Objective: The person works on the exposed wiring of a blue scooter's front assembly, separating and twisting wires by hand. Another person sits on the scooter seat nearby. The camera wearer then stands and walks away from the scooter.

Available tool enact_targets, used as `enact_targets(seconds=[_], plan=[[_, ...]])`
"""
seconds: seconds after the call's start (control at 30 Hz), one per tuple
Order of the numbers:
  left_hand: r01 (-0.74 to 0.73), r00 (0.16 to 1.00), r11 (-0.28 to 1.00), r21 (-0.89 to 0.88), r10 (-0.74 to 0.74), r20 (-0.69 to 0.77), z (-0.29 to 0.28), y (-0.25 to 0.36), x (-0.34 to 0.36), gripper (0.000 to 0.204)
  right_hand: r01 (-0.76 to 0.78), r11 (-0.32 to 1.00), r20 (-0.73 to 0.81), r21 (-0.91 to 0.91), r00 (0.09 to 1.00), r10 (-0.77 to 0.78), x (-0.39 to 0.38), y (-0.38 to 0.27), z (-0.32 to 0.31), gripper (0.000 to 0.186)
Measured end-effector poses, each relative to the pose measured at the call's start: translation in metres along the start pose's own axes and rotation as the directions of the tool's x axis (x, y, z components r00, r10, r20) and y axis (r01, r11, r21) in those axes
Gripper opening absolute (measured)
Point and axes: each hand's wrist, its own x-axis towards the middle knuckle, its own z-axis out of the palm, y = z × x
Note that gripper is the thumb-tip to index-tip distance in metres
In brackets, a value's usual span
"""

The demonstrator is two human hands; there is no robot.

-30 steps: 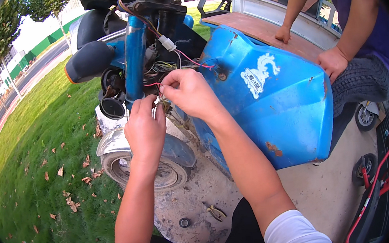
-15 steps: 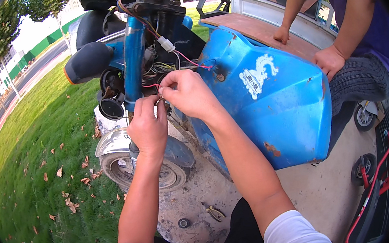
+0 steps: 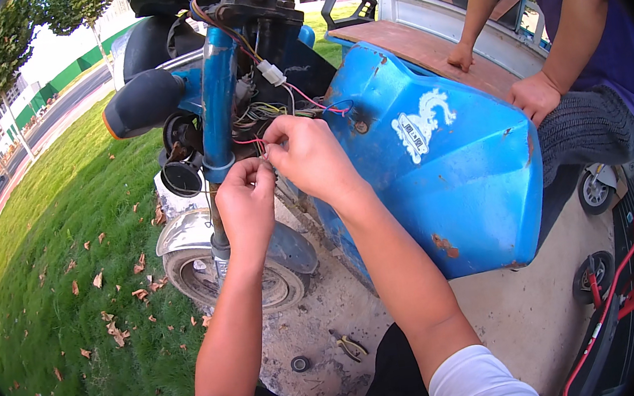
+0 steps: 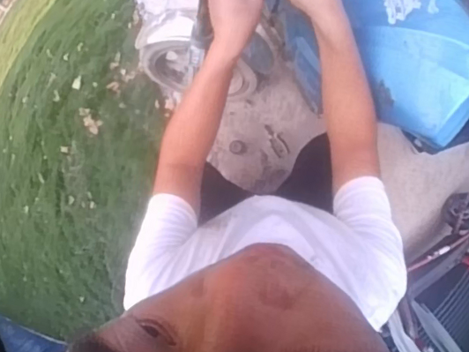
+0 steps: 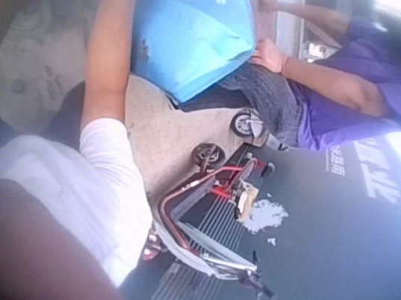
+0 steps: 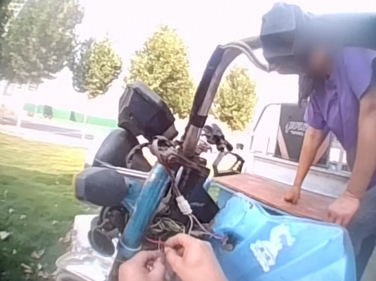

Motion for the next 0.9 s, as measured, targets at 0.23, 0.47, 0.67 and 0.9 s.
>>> enact_targets(seconds=[0.23, 0.47, 0.67, 0.9], plan=[[0.367, 0.927, 0.829, -0.421, -0.288, 0.24, -0.002, 0.005, 0.008, 0.015, -0.032, 0.994, 0.033, 0.109, 0.999, 0.029, 0.0, 0.005, 0.002, 0.008], [0.472, 0.881, 0.689, -0.55, -0.352, 0.316, -0.008, 0.015, 0.003, 0.016, -0.032, 0.993, 0.033, 0.114, 0.999, 0.029, -0.001, 0.004, 0.0, 0.007], [0.486, 0.873, 0.682, -0.547, -0.348, 0.341, -0.008, 0.015, 0.002, 0.019, -0.057, 0.987, 0.044, 0.149, 0.998, 0.051, -0.002, 0.005, -0.002, 0.012], [0.501, 0.864, 0.683, -0.532, -0.358, 0.354, -0.008, 0.016, 0.002, 0.017, -0.063, 0.986, 0.014, 0.155, 0.998, 0.062, -0.003, 0.004, -0.002, 0.014]])
